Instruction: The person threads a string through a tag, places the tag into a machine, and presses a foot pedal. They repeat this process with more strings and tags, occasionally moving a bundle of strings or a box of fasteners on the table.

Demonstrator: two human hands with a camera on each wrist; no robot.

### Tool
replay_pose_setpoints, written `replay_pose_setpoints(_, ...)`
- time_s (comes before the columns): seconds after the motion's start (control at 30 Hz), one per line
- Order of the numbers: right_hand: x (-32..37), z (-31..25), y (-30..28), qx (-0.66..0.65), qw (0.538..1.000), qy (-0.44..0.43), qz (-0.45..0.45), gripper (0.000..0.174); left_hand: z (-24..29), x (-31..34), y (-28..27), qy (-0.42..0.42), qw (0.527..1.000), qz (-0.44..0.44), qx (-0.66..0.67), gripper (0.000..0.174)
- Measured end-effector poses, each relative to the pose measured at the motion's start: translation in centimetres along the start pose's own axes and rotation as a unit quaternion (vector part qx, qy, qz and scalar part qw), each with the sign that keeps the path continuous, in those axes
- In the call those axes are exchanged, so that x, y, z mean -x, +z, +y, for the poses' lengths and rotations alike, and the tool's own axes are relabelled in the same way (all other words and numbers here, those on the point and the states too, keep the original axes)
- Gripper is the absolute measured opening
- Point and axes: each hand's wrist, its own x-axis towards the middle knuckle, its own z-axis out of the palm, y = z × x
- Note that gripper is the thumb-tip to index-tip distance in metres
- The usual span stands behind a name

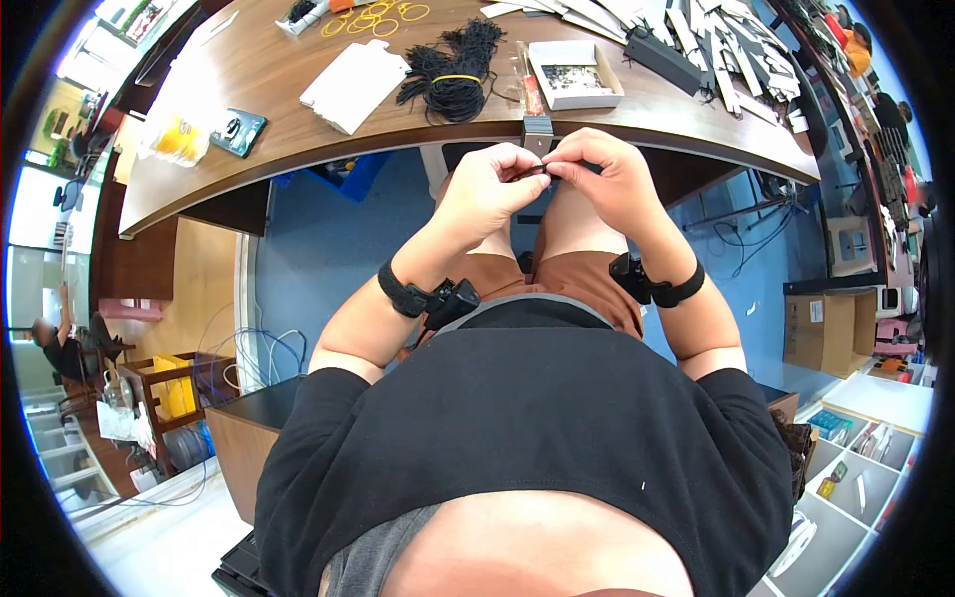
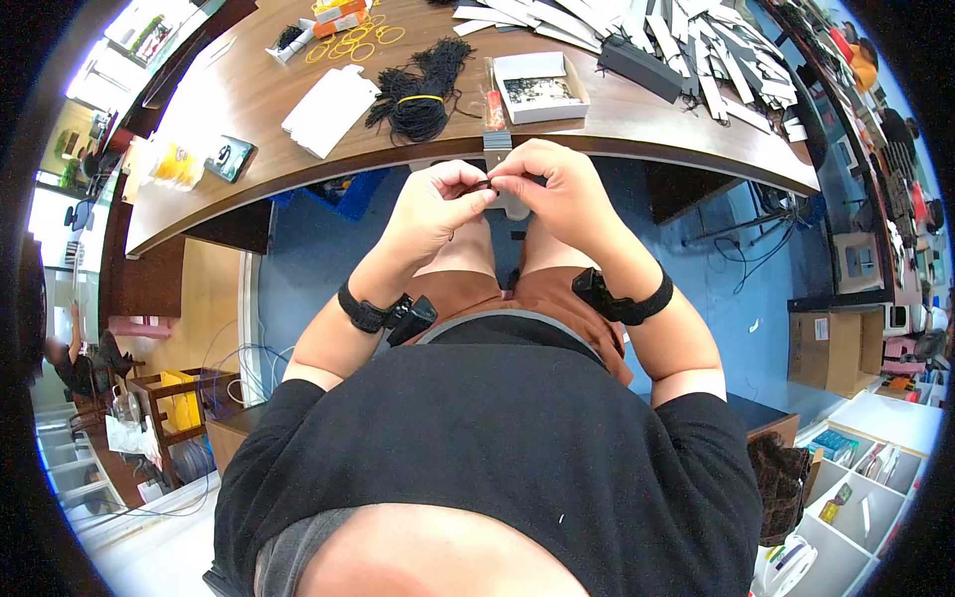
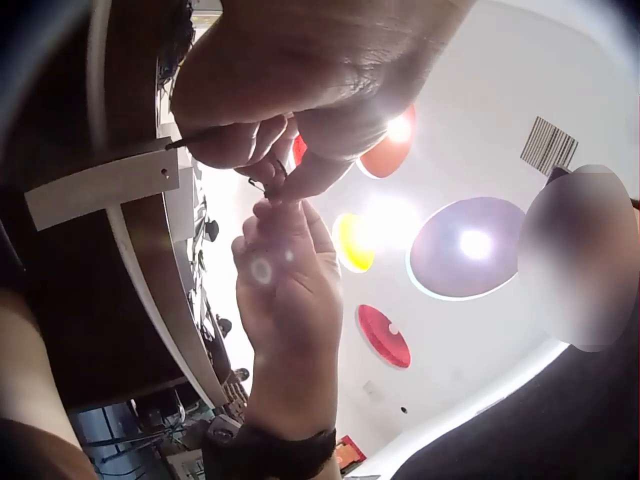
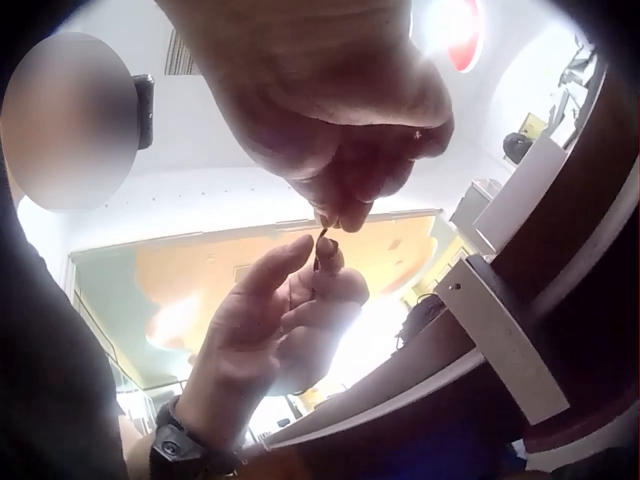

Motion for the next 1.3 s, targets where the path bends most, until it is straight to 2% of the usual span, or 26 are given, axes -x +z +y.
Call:
replay_pose_setpoints(0.1, 0.2, 0.3, 0.0, -0.003, 1.000, 0.010, -0.011, 0.007, -0.1, 0.1, -0.1, -0.007, 1.000, 0.004, 0.005, 0.013)
replay_pose_setpoints(0.2, 0.5, -0.7, 0.2, -0.026, 0.997, 0.072, -0.024, 0.007, 0.5, 0.4, 0.2, -0.029, 0.999, 0.009, 0.019, 0.010)
replay_pose_setpoints(0.3, 0.6, -0.9, 0.3, 0.003, 0.996, 0.090, -0.027, 0.008, -0.4, 0.3, 0.3, 0.035, 0.996, 0.042, -0.067, 0.008)
replay_pose_setpoints(0.4, 0.6, -1.1, 0.2, -0.032, 0.989, 0.136, -0.042, 0.010, -0.4, 0.7, 0.9, 0.098, 0.969, 0.085, -0.210, 0.008)
replay_pose_setpoints(0.43, 0.5, -0.8, 0.0, -0.120, 0.975, 0.176, -0.059, 0.011, -0.4, 0.8, 0.8, 0.102, 0.971, 0.076, -0.204, 0.008)
replay_pose_setpoints(0.5, 0.3, 0.3, -0.4, -0.293, 0.919, 0.249, -0.091, 0.013, -0.3, 0.7, 0.5, 0.112, 0.973, 0.056, -0.192, 0.008)
replay_pose_setpoints(0.6, 0.3, 1.0, -0.4, -0.414, 0.848, 0.310, -0.113, 0.015, 0.2, 0.9, 0.9, 0.093, 0.989, 0.051, -0.103, 0.007)
replay_pose_setpoints(0.83, 0.4, 1.2, 0.4, -0.500, 0.790, 0.336, -0.115, 0.017, -0.1, 0.8, 0.3, 0.047, 0.998, 0.031, 0.002, 0.010)
replay_pose_setpoints(0.93, 0.6, 2.0, 0.7, -0.563, 0.729, 0.351, -0.168, 0.020, -0.1, 0.8, 0.7, 0.040, 0.997, 0.037, 0.050, 0.010)
replay_pose_setpoints(1.07, 0.9, 2.2, 1.5, -0.551, 0.749, 0.335, -0.149, 0.022, 0.1, 0.7, 1.0, 0.019, 0.996, 0.051, 0.073, 0.008)
replay_pose_setpoints(1.17, 0.9, 1.5, 1.8, -0.529, 0.781, 0.317, -0.098, 0.022, 0.2, 0.6, 1.1, -0.007, 0.994, 0.048, 0.101, 0.006)
replay_pose_setpoints(1.27, 1.0, 1.4, 1.7, -0.521, 0.793, 0.308, -0.064, 0.018, -0.2, 0.4, 0.7, -0.009, 0.992, 0.034, 0.120, 0.006)
replay_pose_setpoints(1.3, 1.1, 1.2, 1.6, -0.474, 0.837, 0.273, -0.028, 0.016, -0.4, 0.4, 0.6, -0.006, 0.992, 0.027, 0.125, 0.006)
